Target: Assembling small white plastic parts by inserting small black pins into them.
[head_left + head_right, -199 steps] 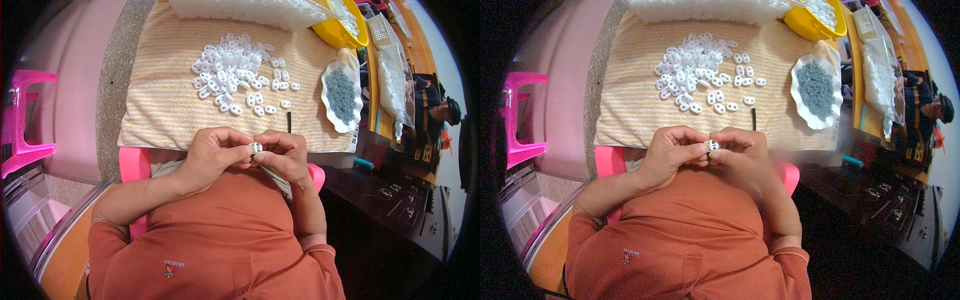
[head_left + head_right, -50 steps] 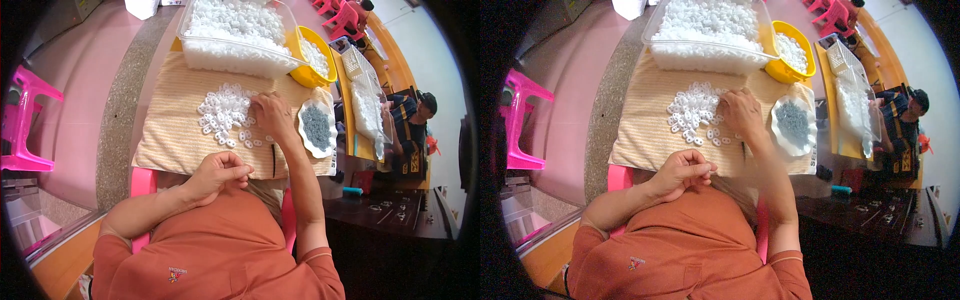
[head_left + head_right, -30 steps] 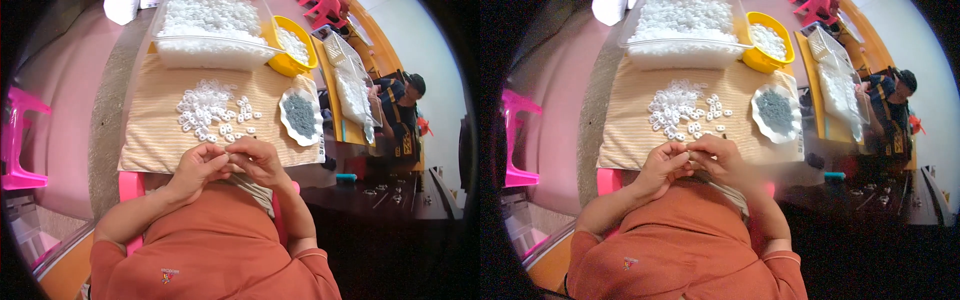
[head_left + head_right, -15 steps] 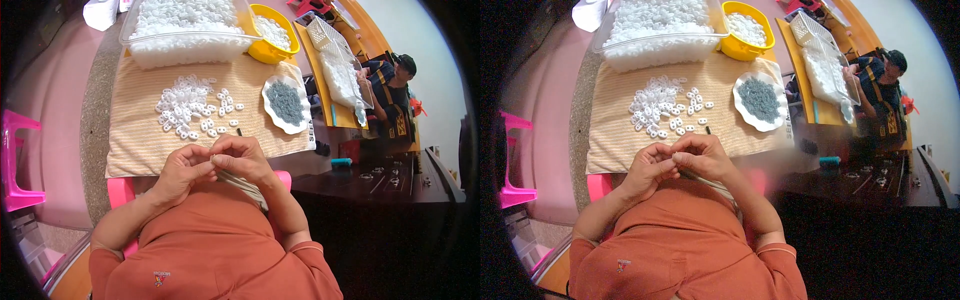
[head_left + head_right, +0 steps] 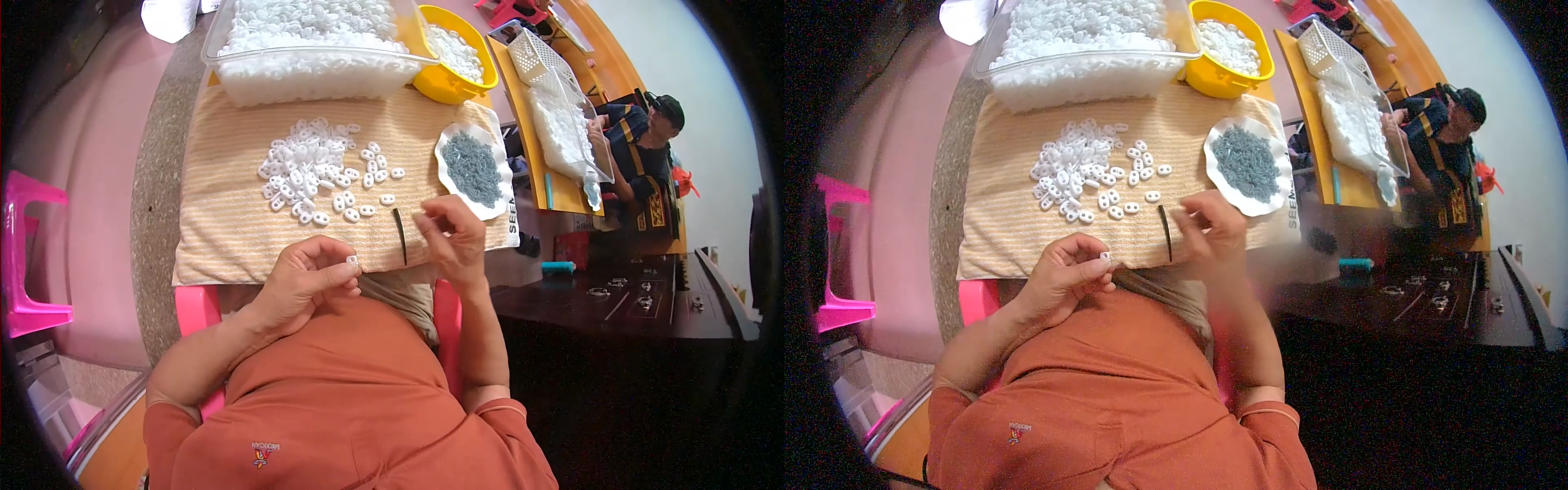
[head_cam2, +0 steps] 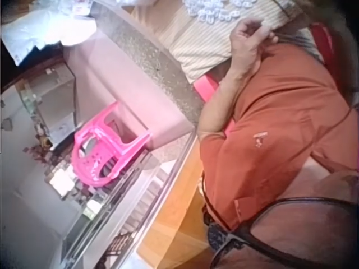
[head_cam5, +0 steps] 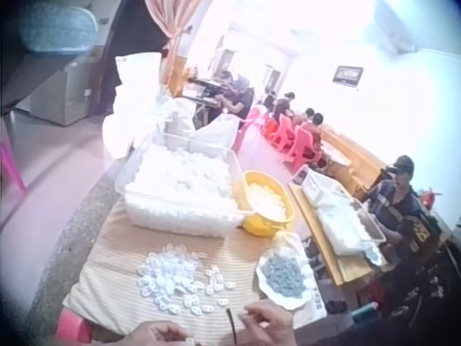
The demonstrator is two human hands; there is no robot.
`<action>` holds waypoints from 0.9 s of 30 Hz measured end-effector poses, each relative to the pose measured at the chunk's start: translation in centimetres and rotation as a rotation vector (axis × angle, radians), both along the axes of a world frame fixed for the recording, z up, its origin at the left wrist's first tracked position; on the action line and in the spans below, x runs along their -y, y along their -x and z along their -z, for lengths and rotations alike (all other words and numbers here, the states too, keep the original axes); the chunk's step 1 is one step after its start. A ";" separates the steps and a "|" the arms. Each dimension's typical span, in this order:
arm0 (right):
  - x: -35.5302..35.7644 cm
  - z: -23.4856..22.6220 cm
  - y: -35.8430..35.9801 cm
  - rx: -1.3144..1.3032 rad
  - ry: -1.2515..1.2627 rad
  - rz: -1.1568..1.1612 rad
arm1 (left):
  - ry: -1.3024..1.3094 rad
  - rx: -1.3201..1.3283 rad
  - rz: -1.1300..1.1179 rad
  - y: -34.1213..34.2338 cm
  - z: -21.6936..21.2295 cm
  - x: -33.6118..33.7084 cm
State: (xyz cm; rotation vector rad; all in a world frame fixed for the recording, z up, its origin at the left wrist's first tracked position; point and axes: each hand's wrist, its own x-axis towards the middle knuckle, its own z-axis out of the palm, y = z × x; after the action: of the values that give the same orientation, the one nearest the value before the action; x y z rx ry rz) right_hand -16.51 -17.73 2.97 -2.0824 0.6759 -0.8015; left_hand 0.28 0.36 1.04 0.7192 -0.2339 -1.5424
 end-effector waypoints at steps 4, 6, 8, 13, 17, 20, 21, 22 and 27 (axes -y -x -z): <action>2.6 -0.5 1.5 -0.164 0.310 0.155 | 0.008 -0.003 -0.012 0.1 0.2 -0.1; 3.3 -0.7 2.0 -0.225 0.383 0.197 | -0.002 -0.001 -0.015 0.1 -0.1 -0.1; 4.3 -0.6 2.8 -0.379 0.532 0.261 | -0.012 0.002 -0.017 0.1 -0.1 0.0; 4.9 -1.1 2.8 -0.520 0.685 0.241 | -0.018 0.002 -0.020 0.1 0.1 0.1; 5.1 -1.6 2.3 -0.623 0.676 0.214 | -0.016 -0.012 -0.027 -0.1 0.0 0.0; 5.5 -1.4 2.0 -0.695 0.703 0.211 | -0.019 -0.012 -0.016 -0.2 -0.2 0.1; 5.6 -1.4 2.0 -0.693 0.705 0.210 | -0.016 -0.017 -0.021 -0.2 -0.2 0.1; 5.6 -1.3 1.9 -0.736 0.716 0.207 | -0.013 -0.023 -0.025 -0.2 -0.2 0.1; 5.7 -0.6 1.8 -0.739 0.751 0.200 | -0.025 -0.004 -0.023 -0.1 -0.1 0.1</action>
State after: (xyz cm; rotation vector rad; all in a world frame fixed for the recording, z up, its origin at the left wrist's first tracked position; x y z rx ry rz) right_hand -18.31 -23.45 3.59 -3.0866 1.1019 -0.3816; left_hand 0.35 0.27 1.18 0.7361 -0.2038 -1.5269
